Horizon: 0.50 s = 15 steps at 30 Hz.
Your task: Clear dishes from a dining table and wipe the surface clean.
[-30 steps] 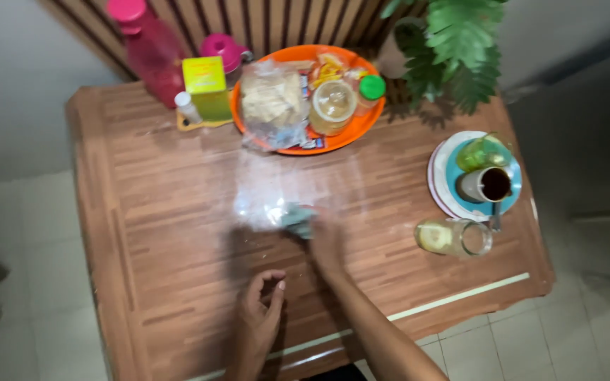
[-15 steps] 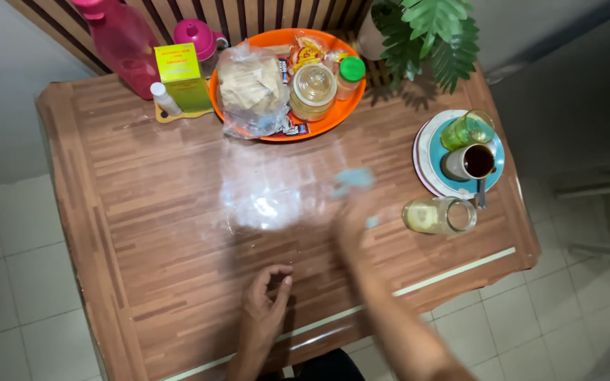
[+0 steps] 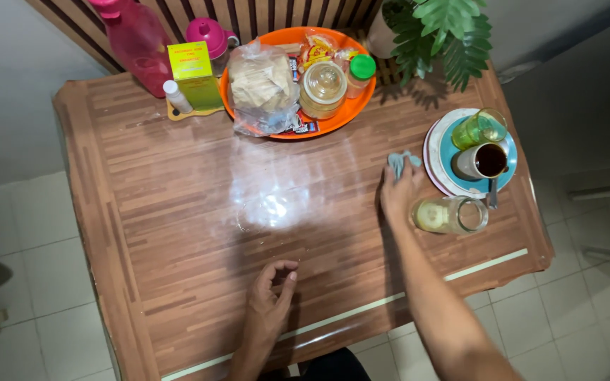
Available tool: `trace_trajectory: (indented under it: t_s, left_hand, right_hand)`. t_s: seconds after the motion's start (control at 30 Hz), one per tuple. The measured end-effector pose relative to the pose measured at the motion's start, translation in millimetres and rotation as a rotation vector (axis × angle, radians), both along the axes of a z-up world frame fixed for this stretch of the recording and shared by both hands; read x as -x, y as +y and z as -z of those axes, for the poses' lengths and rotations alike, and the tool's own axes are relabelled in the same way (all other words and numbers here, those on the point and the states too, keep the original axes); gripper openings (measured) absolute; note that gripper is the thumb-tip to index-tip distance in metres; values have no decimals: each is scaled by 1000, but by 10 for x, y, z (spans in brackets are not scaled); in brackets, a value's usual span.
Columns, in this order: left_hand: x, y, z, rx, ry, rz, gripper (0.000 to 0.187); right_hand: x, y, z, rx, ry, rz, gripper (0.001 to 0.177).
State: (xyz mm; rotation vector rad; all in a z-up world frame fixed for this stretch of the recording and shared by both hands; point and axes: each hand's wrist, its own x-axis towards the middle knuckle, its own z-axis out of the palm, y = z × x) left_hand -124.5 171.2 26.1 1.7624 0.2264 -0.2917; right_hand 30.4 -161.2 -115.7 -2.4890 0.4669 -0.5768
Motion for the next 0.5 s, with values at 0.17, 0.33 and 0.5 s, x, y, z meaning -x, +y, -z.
trace_trajectory:
  t_s: [0.17,0.33,0.5]
  left_hand:
    - [-5,-23,-66,-29,-19,-36,18]
    - [-127,-85,-72,36,76,-42,18]
    - [-133,-130,79,-33,2,-77,17]
  right_hand:
    - [-334,776,1196,-1224,-53,40,36]
    - [486,1864,-18,-788,-33,-314,32]
    - [101,1080,-285,-300,-139,47,33]
